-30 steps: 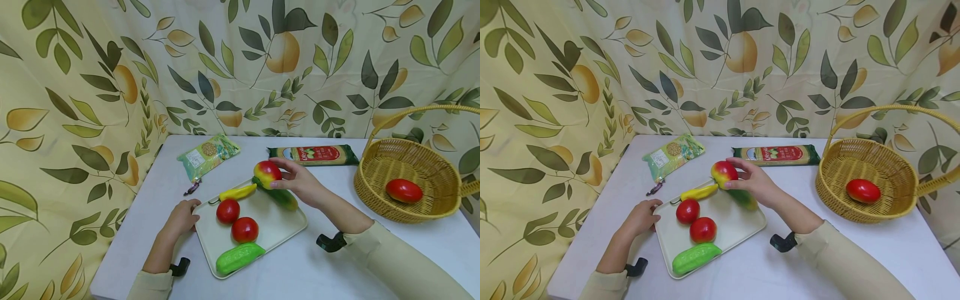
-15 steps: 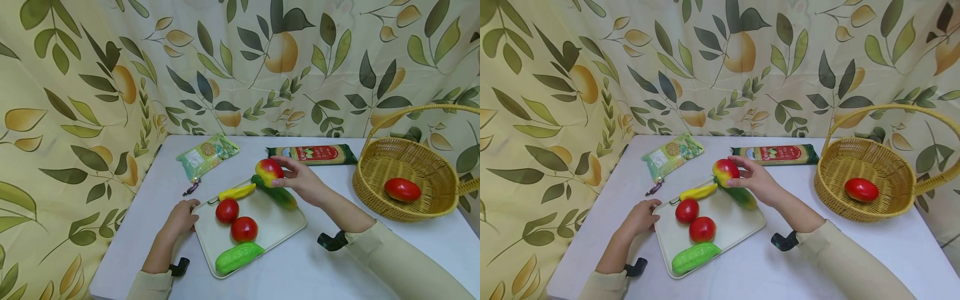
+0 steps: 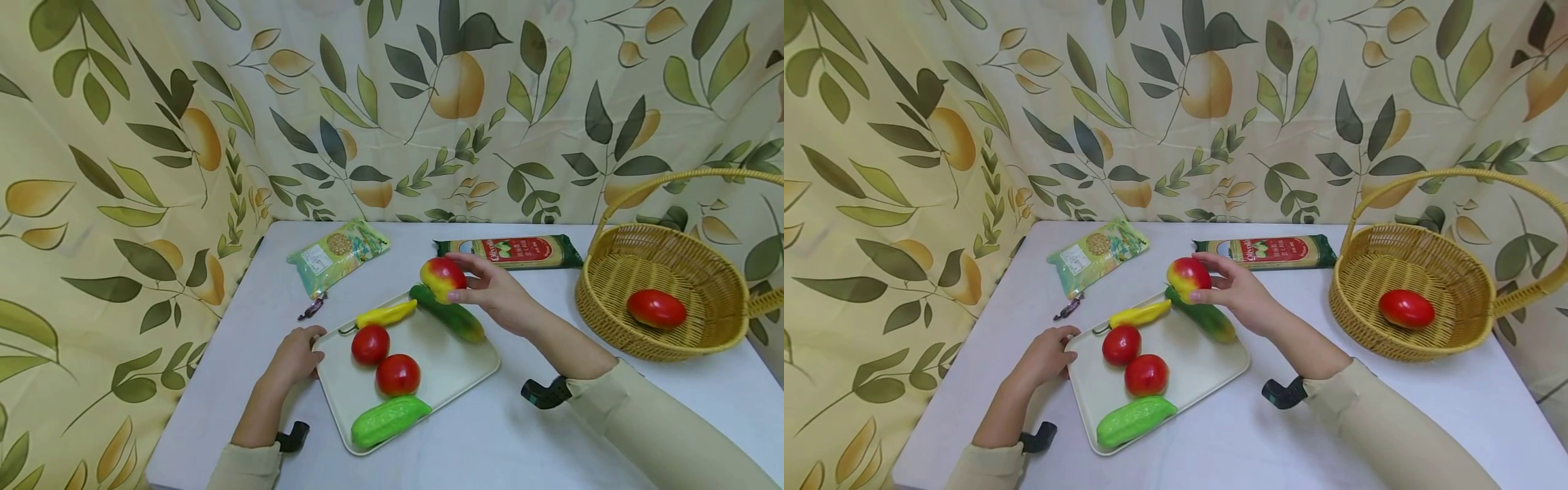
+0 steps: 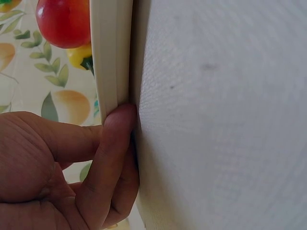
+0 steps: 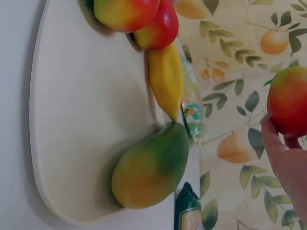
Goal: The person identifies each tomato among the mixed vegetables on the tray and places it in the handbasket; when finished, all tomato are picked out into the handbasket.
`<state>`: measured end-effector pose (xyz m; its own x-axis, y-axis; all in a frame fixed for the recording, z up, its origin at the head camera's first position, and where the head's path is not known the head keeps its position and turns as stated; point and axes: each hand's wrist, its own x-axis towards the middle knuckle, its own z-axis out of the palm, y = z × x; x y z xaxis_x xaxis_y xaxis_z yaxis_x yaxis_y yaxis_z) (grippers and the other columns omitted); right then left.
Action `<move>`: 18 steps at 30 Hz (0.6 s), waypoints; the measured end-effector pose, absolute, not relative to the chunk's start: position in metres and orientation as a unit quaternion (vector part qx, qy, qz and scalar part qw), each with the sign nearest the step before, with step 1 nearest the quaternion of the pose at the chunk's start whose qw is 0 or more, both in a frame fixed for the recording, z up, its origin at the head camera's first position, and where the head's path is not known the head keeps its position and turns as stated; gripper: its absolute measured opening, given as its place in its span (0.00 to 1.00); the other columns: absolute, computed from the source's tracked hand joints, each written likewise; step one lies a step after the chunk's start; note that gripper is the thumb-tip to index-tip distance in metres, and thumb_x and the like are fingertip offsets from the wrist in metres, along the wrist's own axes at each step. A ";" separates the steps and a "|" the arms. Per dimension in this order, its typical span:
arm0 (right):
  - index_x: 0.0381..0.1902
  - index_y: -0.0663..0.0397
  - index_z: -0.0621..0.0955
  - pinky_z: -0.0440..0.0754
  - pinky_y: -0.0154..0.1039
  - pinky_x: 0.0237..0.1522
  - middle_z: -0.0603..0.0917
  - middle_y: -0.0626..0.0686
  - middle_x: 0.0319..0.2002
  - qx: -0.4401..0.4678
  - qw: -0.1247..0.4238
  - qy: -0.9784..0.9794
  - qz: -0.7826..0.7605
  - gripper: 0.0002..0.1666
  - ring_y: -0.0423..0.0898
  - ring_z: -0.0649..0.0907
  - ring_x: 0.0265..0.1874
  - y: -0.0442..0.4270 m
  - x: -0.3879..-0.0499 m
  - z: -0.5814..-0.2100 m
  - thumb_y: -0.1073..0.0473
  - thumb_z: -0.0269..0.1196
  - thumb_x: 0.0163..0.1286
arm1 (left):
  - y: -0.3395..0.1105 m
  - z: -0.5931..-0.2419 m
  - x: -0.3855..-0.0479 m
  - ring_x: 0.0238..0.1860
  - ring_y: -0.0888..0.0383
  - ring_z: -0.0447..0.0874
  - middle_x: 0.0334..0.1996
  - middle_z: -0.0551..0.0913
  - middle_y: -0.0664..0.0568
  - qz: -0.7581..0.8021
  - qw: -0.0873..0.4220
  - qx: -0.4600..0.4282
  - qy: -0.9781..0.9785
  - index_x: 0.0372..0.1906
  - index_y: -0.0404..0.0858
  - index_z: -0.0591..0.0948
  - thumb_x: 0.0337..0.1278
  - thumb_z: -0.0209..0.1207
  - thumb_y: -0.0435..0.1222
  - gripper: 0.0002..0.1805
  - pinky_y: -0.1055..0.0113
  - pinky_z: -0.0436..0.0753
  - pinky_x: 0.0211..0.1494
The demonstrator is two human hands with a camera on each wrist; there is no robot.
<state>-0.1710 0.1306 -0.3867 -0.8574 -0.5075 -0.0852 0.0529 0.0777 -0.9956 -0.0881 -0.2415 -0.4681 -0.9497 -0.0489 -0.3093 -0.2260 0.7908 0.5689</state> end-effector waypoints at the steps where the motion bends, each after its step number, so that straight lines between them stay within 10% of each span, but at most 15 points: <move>1: 0.76 0.55 0.62 0.79 0.36 0.55 0.64 0.60 0.71 -0.162 0.212 0.702 -0.660 0.43 0.62 0.70 0.67 0.131 -0.171 -0.387 0.66 0.68 0.67 | -0.241 -0.468 -0.088 0.21 0.56 0.78 0.42 0.78 0.40 0.315 0.141 -0.074 0.936 0.61 0.36 0.79 0.61 0.64 0.28 0.22 0.65 0.78 0.29; 18: 0.76 0.54 0.64 0.79 0.35 0.54 0.63 0.59 0.71 -0.148 0.193 0.715 -0.655 0.44 0.62 0.70 0.67 0.142 -0.173 -0.378 0.64 0.69 0.66 | -0.242 -0.468 -0.088 0.21 0.56 0.78 0.40 0.78 0.41 0.313 0.138 -0.071 0.937 0.60 0.35 0.79 0.61 0.63 0.28 0.22 0.65 0.78 0.29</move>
